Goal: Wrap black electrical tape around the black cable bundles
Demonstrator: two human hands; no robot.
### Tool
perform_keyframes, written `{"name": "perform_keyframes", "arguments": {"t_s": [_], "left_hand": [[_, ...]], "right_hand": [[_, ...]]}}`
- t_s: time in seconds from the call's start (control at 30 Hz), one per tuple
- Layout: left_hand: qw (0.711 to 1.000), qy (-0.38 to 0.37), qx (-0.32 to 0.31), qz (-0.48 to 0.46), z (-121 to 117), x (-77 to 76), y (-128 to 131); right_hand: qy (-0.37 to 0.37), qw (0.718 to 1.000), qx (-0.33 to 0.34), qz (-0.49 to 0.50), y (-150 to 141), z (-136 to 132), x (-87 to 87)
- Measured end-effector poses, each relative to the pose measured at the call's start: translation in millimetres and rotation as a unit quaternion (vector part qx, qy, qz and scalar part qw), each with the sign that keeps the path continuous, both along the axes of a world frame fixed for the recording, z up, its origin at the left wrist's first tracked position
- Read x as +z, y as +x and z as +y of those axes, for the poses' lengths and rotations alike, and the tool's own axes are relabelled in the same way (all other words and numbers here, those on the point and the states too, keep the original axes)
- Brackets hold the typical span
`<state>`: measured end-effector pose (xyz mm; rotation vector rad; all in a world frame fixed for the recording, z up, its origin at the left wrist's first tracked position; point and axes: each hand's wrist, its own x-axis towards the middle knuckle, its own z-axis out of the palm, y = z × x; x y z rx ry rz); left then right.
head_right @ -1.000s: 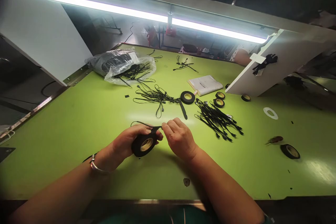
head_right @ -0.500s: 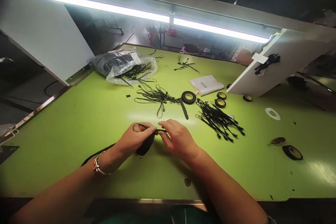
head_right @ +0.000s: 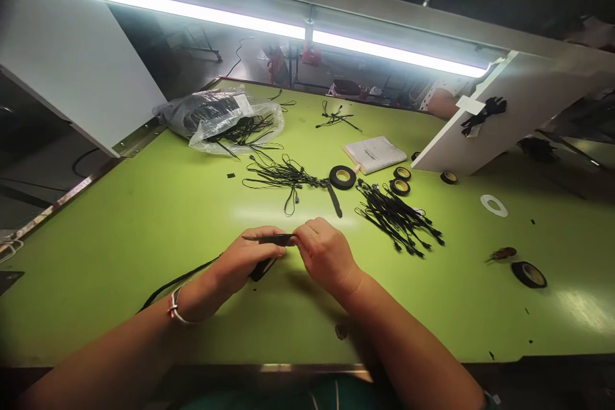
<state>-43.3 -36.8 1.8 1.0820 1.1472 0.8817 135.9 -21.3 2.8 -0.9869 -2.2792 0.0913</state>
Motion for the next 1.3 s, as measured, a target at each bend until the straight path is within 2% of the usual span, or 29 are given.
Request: {"name": "perform_keyframes", "arguments": {"t_s": [0.07,0.13,0.27,0.37,0.47,0.63,0.7,0.8,0.9,1.07,1.3], "left_hand": [[0.997,-0.062,-0.030,-0.047,3.3,2.8,-4.5],[0.993,-0.086,-0.043,-0.073,5.8,6.5,-7.2],[0.993,-0.069,-0.053,-0.074,7.0,8.2,-7.7],[0.996,-0.062,-0.031,-0.054,5.9,3.0,-7.5],[0.999,-0.031,-0.017,-0.009,5.2,-1.1,-8.0],[0.994,0.059,0.004,0.090,4.3,-2.5,-5.7],[0.990,0.089,0.013,0.113,3.5,-3.9,-3.7],[0.988,0.101,0.023,0.114,1.7,-6.3,-0.2],[0.992,0.098,0.017,0.082,-0.5,-8.2,4.3],[0.998,0.040,0.037,-0.023,-1.8,-9.3,8.4],[0.986,-0.086,-0.036,-0.142,4.6,0.9,-4.9]], "right_hand": [[0.011,1.000,0.012,-0.008,1.0,0.6,2.6],[0.038,0.999,0.022,-0.031,1.7,1.0,4.9],[0.120,0.990,0.009,-0.068,1.0,0.6,7.1],[0.137,0.988,0.004,-0.066,-0.5,-0.1,5.8],[0.091,0.995,0.011,-0.049,-0.6,0.1,4.2],[-0.038,0.999,0.036,-0.007,-0.4,0.4,2.3],[-0.059,0.997,0.039,-0.028,-2.0,-1.3,-1.1],[-0.052,0.995,0.012,-0.082,-4.6,-4.5,-7.1],[-0.020,0.996,-0.025,-0.081,-5.2,-5.7,-8.0],[0.033,0.998,-0.021,-0.056,-4.2,-3.9,0.6],[0.067,0.996,-0.003,-0.056,-0.1,1.6,2.2]]}}
